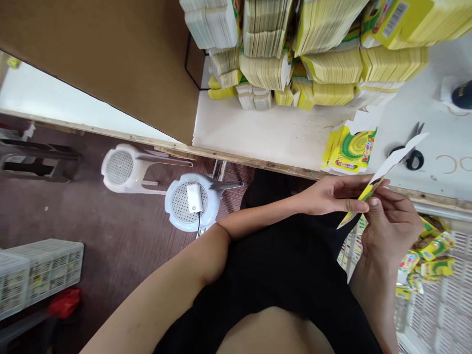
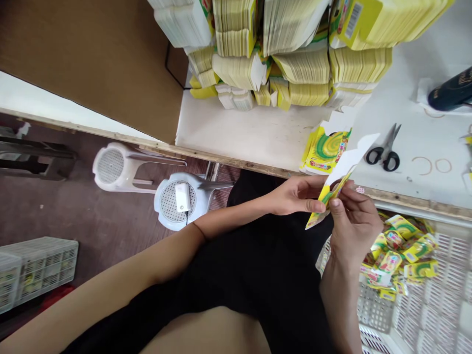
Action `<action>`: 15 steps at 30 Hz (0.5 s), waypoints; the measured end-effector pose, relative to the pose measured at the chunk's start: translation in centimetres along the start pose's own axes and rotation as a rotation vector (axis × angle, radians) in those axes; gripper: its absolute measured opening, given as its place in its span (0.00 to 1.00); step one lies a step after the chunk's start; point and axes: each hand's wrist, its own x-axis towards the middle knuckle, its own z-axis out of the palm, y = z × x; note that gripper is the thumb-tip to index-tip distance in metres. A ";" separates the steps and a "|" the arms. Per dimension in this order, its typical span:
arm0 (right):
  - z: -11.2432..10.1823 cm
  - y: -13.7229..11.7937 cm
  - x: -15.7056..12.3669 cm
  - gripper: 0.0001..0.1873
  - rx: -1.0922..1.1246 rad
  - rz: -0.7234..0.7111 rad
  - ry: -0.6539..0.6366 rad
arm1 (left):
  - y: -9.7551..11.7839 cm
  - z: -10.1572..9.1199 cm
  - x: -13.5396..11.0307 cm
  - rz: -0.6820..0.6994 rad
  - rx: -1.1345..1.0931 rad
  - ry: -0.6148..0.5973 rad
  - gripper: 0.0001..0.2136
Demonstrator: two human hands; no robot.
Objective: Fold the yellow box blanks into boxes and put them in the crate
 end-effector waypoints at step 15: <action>0.9 -1.5 -1.1 0.18 -0.135 -0.045 -0.057 | -0.7 -1.2 -0.4 0.109 0.227 0.230 0.32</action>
